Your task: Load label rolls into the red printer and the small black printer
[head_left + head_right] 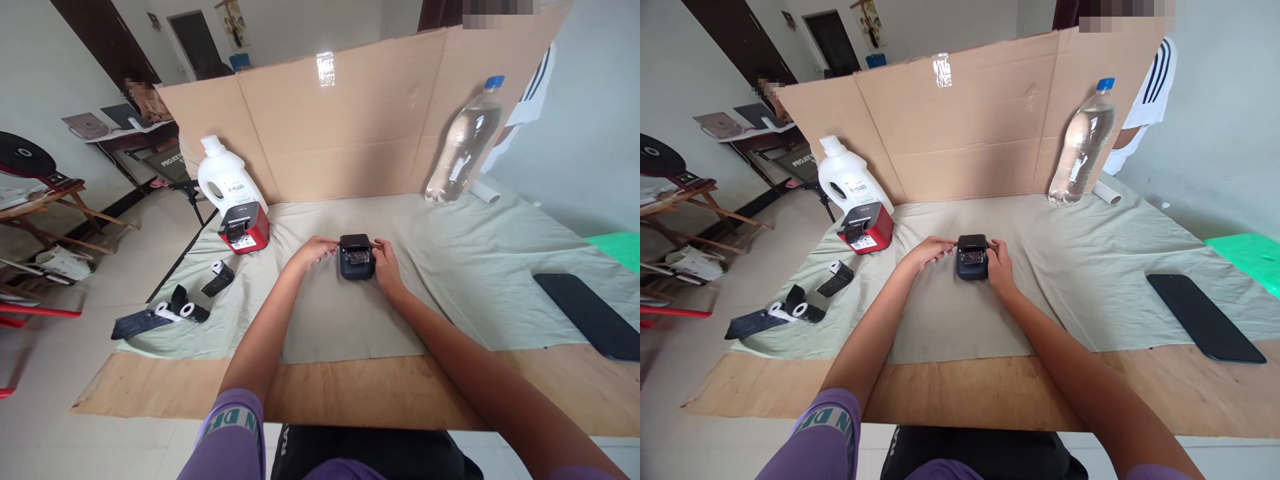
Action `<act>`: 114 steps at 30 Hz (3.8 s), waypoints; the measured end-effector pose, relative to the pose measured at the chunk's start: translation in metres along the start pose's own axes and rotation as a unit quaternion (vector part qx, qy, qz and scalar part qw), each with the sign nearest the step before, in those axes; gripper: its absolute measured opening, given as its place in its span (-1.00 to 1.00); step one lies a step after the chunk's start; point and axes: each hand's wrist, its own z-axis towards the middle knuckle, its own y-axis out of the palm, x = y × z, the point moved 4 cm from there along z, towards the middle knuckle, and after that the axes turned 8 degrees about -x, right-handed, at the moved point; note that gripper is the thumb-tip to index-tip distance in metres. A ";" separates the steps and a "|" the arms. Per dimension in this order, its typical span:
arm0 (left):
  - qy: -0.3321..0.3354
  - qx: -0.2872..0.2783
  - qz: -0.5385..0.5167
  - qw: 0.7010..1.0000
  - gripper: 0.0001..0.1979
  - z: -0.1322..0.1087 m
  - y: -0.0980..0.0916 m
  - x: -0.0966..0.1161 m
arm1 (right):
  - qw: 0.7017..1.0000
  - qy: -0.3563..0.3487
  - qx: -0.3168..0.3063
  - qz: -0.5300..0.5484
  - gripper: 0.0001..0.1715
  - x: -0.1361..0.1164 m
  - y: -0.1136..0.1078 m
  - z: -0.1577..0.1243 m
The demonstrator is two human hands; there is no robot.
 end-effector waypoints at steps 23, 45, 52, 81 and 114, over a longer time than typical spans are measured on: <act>0.010 -0.005 -0.082 0.997 -0.37 0.008 0.016 -0.008 | 1.000 -0.011 -0.004 0.008 -0.55 -0.001 0.002 0.001; 0.020 0.021 0.567 0.823 -0.67 0.016 0.060 0.081 | 1.000 -0.007 0.005 0.009 -0.52 0.005 -0.001 0.005; 0.045 0.042 0.570 0.819 -0.69 0.019 0.058 0.072 | 1.000 -0.017 0.009 0.024 -0.56 0.011 -0.001 0.010; -0.060 0.451 0.255 0.853 -0.43 -0.149 -0.103 -0.118 | 0.999 -0.007 0.014 0.032 -0.64 0.008 -0.001 0.010; 0.193 0.370 0.315 0.852 -0.70 -0.177 -0.075 0.044 | 0.976 -0.180 -0.019 -0.122 -0.73 -0.048 0.002 -0.001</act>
